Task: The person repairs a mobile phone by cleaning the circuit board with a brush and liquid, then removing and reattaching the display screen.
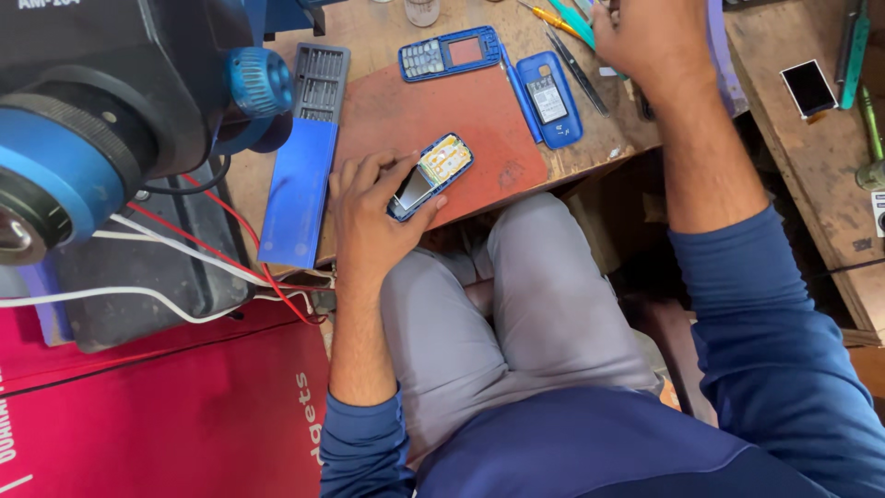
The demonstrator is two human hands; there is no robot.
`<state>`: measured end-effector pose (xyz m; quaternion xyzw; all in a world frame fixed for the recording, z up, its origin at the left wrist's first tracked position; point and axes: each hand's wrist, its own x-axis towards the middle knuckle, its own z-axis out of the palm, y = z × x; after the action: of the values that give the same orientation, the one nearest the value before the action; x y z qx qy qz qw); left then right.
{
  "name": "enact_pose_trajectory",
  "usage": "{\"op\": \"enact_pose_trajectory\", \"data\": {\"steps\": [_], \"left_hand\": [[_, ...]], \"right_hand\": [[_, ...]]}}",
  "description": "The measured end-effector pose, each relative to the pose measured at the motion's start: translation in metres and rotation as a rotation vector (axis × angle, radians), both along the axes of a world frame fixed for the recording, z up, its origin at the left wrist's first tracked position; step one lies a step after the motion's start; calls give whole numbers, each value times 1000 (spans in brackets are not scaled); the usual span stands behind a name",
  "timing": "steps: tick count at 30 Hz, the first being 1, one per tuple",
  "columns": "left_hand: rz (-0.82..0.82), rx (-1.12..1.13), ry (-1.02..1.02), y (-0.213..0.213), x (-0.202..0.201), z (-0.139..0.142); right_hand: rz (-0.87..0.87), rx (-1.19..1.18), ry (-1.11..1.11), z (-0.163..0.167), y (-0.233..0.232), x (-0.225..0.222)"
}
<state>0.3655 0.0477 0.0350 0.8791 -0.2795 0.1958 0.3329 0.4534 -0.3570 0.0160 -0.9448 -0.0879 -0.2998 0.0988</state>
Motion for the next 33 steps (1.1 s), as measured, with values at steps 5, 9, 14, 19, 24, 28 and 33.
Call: {"op": "enact_pose_trajectory", "data": {"steps": [5,9,14,19,24,28,33], "left_hand": [[-8,-12,-5,-57,36,-28],[-19,-26,-20,-63,31,4],[-10,-41,-19,-79,-19,46],[-12,-60,-11,-111,-42,40],[-6,-66,11,-92,-30,31],[-8,-74,20,-67,-26,37],[-19,-74,-11,-43,-28,51]], "right_hand": [[5,-144,36,-28,-33,30],[-70,-238,-30,0,-25,31],[-258,-86,-16,67,-23,-41],[75,229,82,89,-6,-170],[151,204,295,69,74,-211],[145,113,282,65,112,-212],[121,131,377,77,135,-219]]}}
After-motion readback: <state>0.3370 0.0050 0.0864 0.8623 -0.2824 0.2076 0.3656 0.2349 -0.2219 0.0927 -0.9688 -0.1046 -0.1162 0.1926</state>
